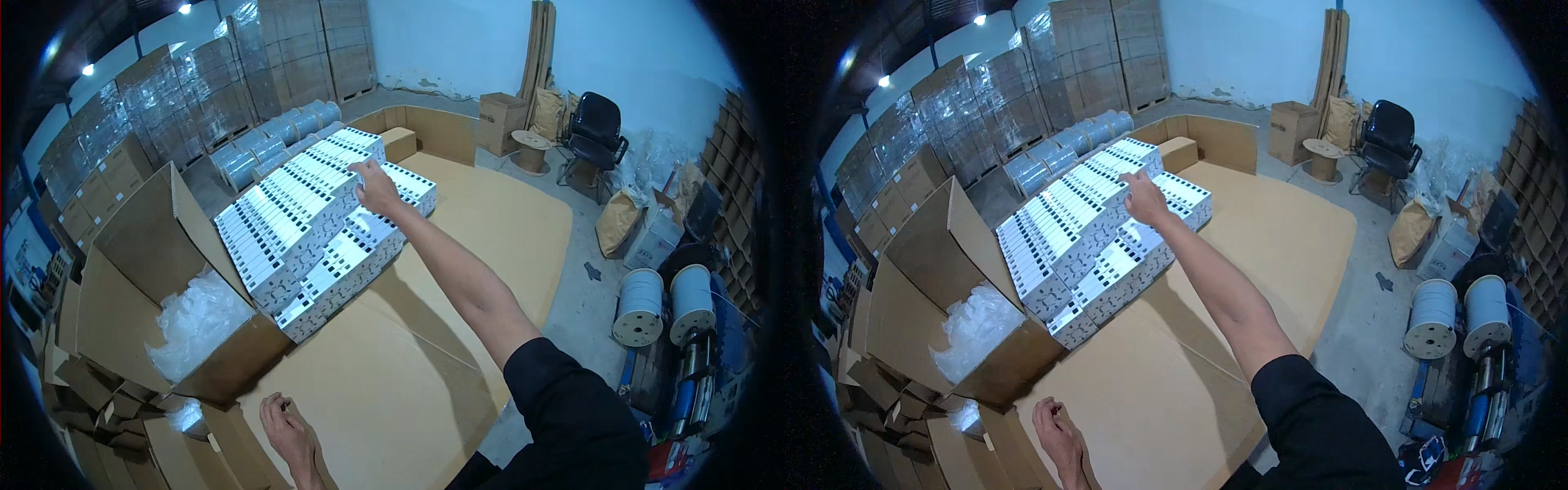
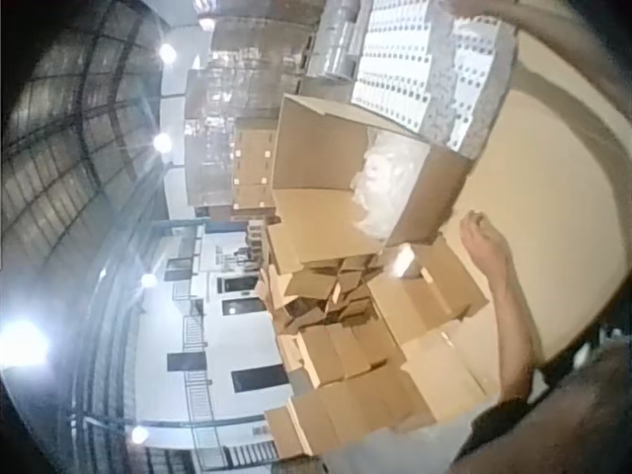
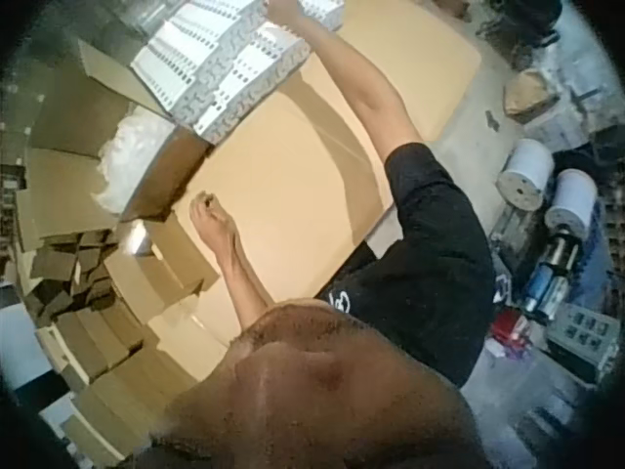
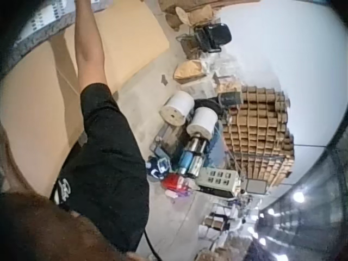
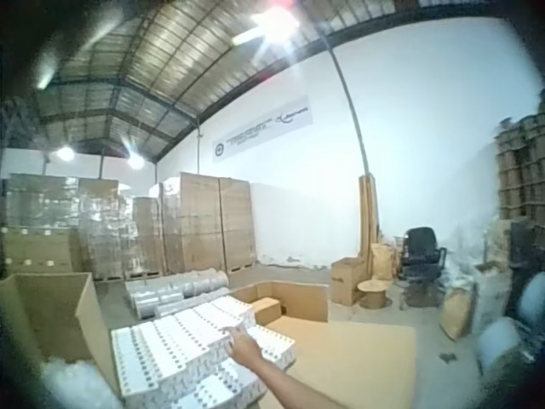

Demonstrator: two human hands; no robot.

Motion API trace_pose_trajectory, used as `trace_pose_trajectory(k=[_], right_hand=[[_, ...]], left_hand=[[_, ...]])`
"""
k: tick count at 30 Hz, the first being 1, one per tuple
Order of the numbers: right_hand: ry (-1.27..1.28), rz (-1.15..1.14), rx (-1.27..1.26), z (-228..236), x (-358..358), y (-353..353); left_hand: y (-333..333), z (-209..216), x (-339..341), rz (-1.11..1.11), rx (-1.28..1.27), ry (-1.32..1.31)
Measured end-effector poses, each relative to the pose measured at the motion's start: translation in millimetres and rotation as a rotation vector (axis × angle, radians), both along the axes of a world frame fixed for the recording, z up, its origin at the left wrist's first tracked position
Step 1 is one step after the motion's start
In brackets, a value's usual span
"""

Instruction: Pack small product boxes into plastic bags and then into larger shipping boxes.

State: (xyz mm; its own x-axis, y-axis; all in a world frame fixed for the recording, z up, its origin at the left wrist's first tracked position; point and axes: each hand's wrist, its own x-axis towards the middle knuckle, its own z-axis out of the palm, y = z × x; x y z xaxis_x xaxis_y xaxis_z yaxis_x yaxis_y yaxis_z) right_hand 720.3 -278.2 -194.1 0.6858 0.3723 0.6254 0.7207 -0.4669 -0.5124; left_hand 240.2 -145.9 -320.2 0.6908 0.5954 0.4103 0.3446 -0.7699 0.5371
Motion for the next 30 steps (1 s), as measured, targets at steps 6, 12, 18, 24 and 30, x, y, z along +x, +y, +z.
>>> trace_pose_trajectory(k=[6, 12, 18, 24, 30], right_hand=[[-0.025, -0.025, -0.160, -10, 24, 14], [-0.066, -0.050, -0.254, -10, 23, 12], [-0.025, -0.057, -0.353, -10, 14, -11], [-0.072, -0.090, -0.041, -14, -29, -46], [-0.072, 0.094, 0.134, -26, -131, -59]], left_hand=[[5, 2, 3, -0.003, -0.031, 0.014], [3, 3, 1, 0.000, -0.061, -0.004], [2, 1, -5, -0.025, -0.041, -0.009], [2, -2, -8, -0.012, -0.009, -0.024], [-6, 7, -14, -0.039, -0.124, -0.052]])
